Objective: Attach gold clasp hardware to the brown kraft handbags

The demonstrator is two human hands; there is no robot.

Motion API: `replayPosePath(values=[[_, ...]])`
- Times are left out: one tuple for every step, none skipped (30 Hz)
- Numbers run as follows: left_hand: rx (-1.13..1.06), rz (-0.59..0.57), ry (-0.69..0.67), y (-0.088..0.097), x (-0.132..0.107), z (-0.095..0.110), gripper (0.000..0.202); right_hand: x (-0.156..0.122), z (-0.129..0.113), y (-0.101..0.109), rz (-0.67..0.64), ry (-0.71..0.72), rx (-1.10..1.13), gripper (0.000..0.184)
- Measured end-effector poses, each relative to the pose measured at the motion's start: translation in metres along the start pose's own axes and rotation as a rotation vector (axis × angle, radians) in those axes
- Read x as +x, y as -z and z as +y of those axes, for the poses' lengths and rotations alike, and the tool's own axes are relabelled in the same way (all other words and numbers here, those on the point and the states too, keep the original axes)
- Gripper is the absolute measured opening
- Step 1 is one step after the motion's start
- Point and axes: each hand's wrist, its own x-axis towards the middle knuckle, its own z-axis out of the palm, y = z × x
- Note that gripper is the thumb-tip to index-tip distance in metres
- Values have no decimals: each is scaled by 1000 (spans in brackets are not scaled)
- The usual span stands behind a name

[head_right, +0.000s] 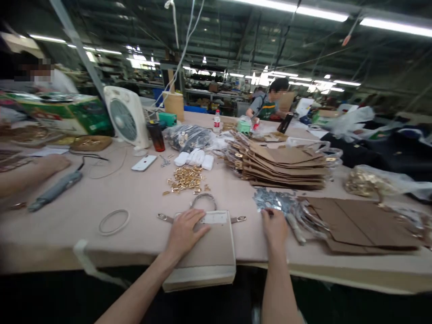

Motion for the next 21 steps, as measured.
replayPosePath(values=[[-6,-5,14,1,-1,0,44,0,2,-2,-4,-16,24,37],[-10,-10,25,2,-1,0,46,-1,1,-4,-2,-32,84,39],[-10,-14,32,3,-2,1,47,-4,-2,-5,-2,-44,175,40],[-5,-17,36,4,-2,1,48,-7,-9,-6,0,-53,286,43],[4,-15,39,4,-2,2,48,-13,-18,-6,-15,-52,398,45],[18,-11,41,4,-2,3,48,-19,-31,-7,-57,-38,493,46],[36,-6,44,4,-2,4,49,-27,-47,-8,-127,-10,560,46],[55,0,47,4,-2,4,50,-35,-63,-10,-225,29,591,43],[76,9,50,3,-3,4,51,-44,-81,-13,-339,81,599,39],[95,19,53,3,-3,4,52,-52,-98,-16,-461,139,588,34],[109,28,55,2,-3,3,54,-60,-114,-20,-580,191,578,30],[120,36,56,2,-3,3,55,-67,-128,-25,-676,233,562,26],[126,42,57,2,-3,3,56,-73,-140,-29,-753,267,541,23],[128,46,58,2,-3,2,57,-79,-148,-34,-812,293,517,21],[127,49,59,2,-3,2,56,-84,-154,-39,-849,315,487,19],[124,51,60,2,-3,2,54,-88,-157,-44,-864,333,454,17],[121,53,61,2,-3,1,52,-91,-158,-48,-863,350,422,16],[119,55,62,3,-3,1,50,-94,-158,-51,-852,367,394,14],[117,55,63,3,-3,1,49,-96,-157,-53,-834,385,374,13],[115,54,64,4,-3,1,48,-97,-156,-55,-815,401,362,12],[114,53,65,4,-3,1,48,-98,-155,-56,-804,414,357,10]])
